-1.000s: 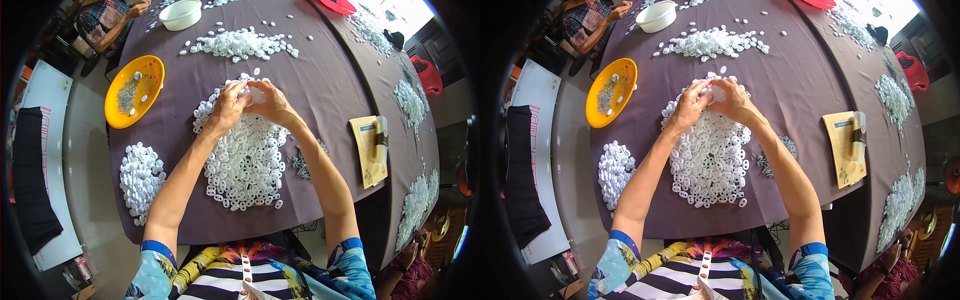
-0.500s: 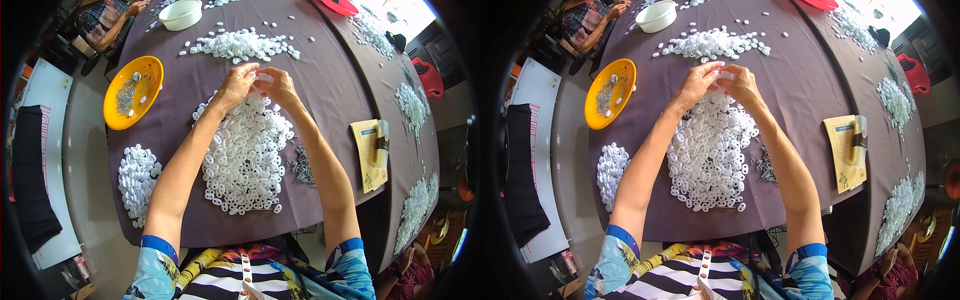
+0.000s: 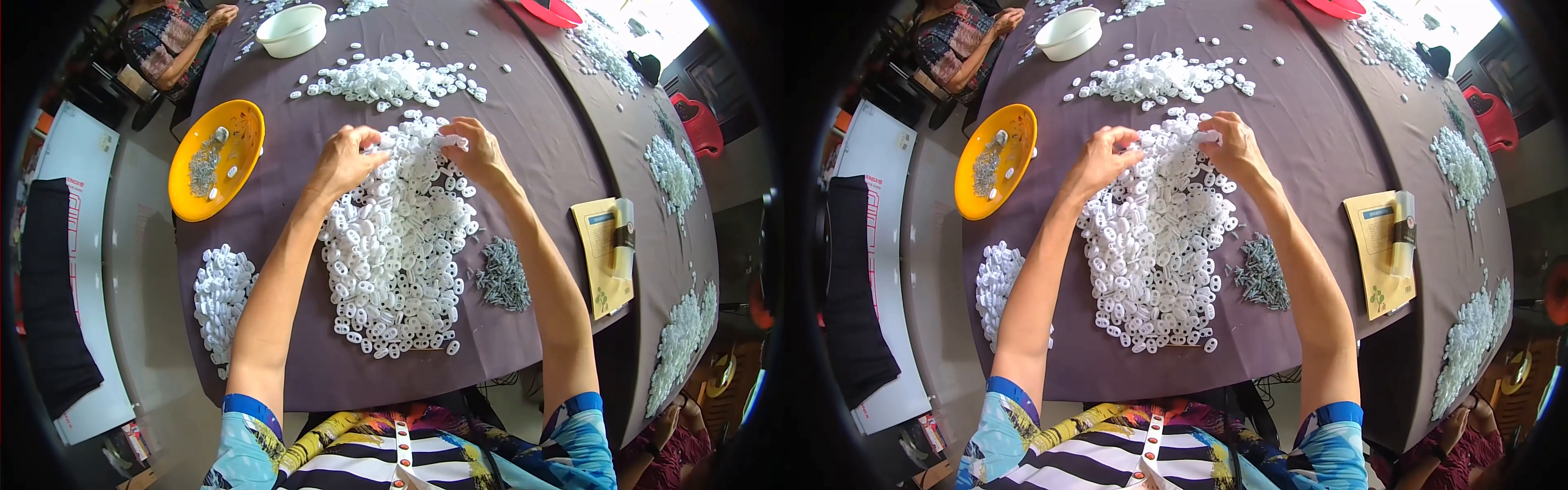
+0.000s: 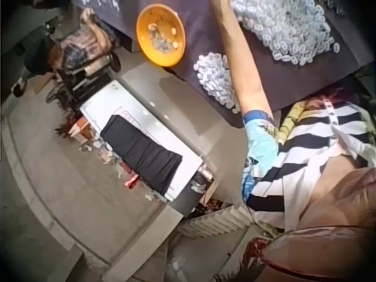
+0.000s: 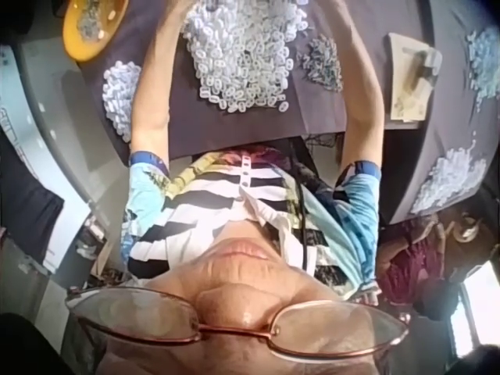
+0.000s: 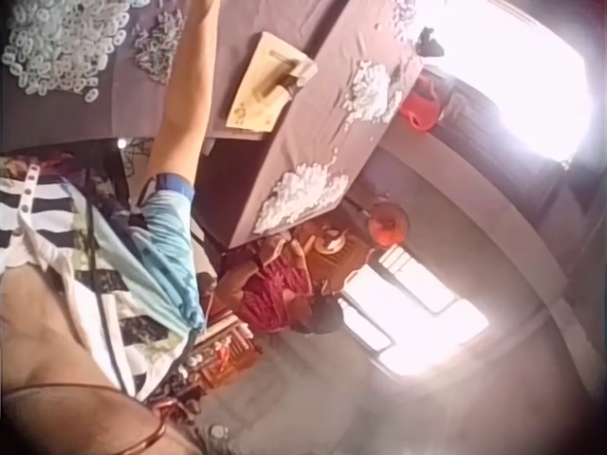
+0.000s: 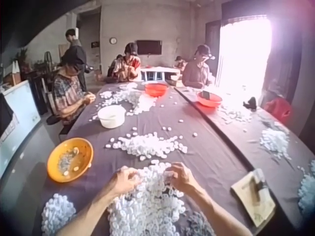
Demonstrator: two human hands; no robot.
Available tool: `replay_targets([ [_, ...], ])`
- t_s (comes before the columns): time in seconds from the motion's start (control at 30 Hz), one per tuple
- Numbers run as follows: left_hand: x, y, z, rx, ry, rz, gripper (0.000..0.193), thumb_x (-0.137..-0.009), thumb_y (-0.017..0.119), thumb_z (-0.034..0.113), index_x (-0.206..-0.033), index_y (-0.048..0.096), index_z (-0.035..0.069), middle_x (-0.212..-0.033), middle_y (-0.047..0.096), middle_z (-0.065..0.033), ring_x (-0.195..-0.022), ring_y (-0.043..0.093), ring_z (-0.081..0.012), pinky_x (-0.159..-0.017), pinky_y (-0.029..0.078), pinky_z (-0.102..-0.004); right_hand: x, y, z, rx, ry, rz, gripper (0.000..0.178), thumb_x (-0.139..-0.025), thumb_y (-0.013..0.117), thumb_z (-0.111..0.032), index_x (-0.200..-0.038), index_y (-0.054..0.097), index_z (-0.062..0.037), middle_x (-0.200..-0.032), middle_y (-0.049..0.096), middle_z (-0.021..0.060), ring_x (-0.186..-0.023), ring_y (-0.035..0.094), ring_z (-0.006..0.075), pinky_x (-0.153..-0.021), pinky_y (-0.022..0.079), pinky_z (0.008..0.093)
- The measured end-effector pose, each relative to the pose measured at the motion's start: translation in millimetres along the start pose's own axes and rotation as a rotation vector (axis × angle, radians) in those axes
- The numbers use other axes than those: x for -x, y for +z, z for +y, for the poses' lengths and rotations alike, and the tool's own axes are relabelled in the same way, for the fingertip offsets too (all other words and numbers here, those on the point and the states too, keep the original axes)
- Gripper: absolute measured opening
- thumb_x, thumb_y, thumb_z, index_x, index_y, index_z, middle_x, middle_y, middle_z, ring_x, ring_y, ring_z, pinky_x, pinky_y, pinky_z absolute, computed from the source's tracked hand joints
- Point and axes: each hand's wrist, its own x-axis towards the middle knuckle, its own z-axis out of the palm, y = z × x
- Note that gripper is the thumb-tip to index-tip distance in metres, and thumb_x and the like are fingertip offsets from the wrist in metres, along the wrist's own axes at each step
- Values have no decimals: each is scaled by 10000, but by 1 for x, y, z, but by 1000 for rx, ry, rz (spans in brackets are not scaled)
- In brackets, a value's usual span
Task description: The person gathers plastic toggle pieces on the table and assembles the plastic pieces together by hand.
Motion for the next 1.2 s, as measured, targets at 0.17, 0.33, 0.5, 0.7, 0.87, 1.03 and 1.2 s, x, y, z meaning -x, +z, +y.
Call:
replay_targets([
  [0.17, 14, -7, 2, -147, -80, -46, 502, -655, 746, 305, -1067, 605, 55, -994, 561, -145, -937, 562, -258, -826, 450, -356, 29, 3, -24, 271, -80, 103, 300, -721, 697, -173, -999, 628, -83, -1117, 532, 132, -974, 550, 284, -835, 455, 376],
  [0.33, 12, 0, 12, -140, 4, -63, 580, -609, 757, 262, -1119, 574, 56, -981, 543, -150, -902, 564, -262, -812, 451, -351, 38, 16, -39, 271, -77, -69, 572, -666, 745, -296, -1152, 526, -88, -1028, 515, 127, -953, 538, 286, -788, 445, 375],
  [0.5, 6, 13, 17, -135, 89, -37, 585, -600, 735, 153, -1148, 557, 54, -1001, 547, -151, -887, 569, -265, -814, 452, -342, 33, 21, -45, 254, -90, -67, 617, -660, 744, -261, -1194, 494, -81, -1038, 505, 142, -943, 537, 299, -789, 446, 379],
  [0.7, 5, 13, 20, -59, 58, -77, 537, -606, 731, 113, -1116, 579, 43, -964, 580, -124, -807, 590, -212, -749, 481, -311, 32, 27, -44, 161, -73, -57, 532, -677, 720, -190, -1161, 519, -99, -991, 514, 129, -910, 546, 292, -764, 455, 380],
  [0.87, 3, 13, 29, 95, 75, -88, 413, -632, 711, 53, -1030, 613, 7, -923, 589, -97, -721, 592, -151, -638, 493, -273, 27, 34, -44, 47, -89, -22, 361, -693, 661, -115, -1044, 581, -85, -936, 538, 158, -888, 561, 339, -752, 469, 409],
  [1.03, -22, 9, 41, 377, -73, -168, 319, -678, 716, 35, -975, 621, -32, -898, 623, -93, -723, 598, -92, -574, 505, -246, 6, 27, -39, -444, 178, 1, 221, -752, 551, 9, -964, 612, -17, -783, 645, 118, -596, 644, 165, -502, 512, 277],
  [1.2, -46, 26, 31, 570, 14, -134, 376, -699, 726, 63, -1039, 596, -32, -883, 641, -97, -729, 610, -121, -589, 524, -248, -21, 14, -10, -464, 221, 19, 293, -788, 592, -66, -1080, 604, -48, -839, 659, 132, -670, 650, 138, -586, 510, 263],
])
